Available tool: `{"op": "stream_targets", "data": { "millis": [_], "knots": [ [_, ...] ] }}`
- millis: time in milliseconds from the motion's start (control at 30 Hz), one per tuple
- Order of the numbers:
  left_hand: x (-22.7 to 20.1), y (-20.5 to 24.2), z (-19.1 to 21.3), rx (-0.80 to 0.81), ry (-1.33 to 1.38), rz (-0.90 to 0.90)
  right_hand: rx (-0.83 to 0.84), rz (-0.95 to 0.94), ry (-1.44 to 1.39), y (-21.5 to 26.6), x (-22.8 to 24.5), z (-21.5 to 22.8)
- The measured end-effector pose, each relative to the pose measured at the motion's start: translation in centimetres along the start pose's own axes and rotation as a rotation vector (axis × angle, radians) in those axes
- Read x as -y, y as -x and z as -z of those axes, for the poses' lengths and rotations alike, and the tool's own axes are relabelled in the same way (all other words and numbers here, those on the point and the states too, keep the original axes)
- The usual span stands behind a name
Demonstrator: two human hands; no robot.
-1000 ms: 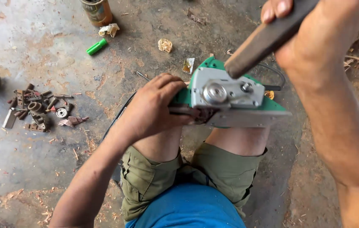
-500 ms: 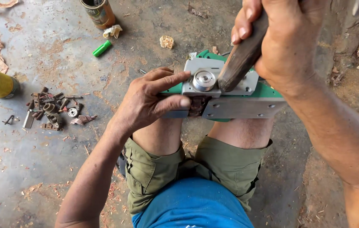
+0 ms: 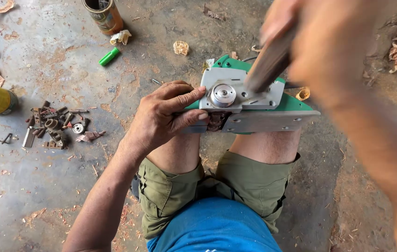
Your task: The person sits on the workshop floor repairing a green electric wood planer. They hammer a metal plate onto a wooden block, fit the motor armature into the housing, align the base plate on the planer body, tap it with a hammer, then pick up a screw and continue fitting the cover plate by hand.
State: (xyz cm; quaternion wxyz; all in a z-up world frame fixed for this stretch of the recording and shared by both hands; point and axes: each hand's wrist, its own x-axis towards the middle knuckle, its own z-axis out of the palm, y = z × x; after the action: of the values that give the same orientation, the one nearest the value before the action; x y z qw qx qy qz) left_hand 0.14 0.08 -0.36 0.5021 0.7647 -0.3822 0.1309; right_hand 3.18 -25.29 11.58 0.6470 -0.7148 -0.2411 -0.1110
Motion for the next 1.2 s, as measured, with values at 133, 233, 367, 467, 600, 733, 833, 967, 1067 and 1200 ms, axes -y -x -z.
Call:
{"op": "stream_targets", "data": {
  "millis": [133,233,367,467,600,733,833,967,1067,1200],
  "knots": [
    [0.0,0.0,0.0,-0.003,-0.011,-0.025,-0.064,-0.028,-0.152,0.4,-2.3,1.4],
    [0.5,-1.5,0.4,0.024,0.030,0.085,-0.073,-0.067,-0.174,-0.1,-1.8,2.5],
    [1.8,-3.8,0.8,0.141,0.022,0.288,-0.032,-0.061,-0.006,1.4,-1.2,6.5],
    [2.6,-5.0,0.7,0.087,0.121,0.229,-0.035,-0.100,0.075,2.4,-0.5,7.8],
    [3.2,-6.3,0.9,0.106,0.129,0.318,-0.140,-0.269,-0.023,3.6,-1.4,8.8],
    [3.5,-7.2,1.2,0.106,0.136,0.318,-0.094,-0.283,0.051,4.2,-2.0,10.4],
    [4.2,-7.9,1.0,0.114,0.070,0.400,-0.094,-0.353,0.295,3.7,1.1,8.5],
    [4.8,-8.8,1.0,0.128,0.092,0.498,-0.023,-0.301,0.431,4.7,-1.4,10.9],
    [4.6,-9.7,1.0,0.136,0.077,0.569,-0.031,-0.565,0.395,6.4,-4.1,13.2],
    [3.1,-11.1,1.3,0.178,0.010,0.799,-0.218,-0.732,0.028,8.7,-6.7,14.1]
  ]
}}
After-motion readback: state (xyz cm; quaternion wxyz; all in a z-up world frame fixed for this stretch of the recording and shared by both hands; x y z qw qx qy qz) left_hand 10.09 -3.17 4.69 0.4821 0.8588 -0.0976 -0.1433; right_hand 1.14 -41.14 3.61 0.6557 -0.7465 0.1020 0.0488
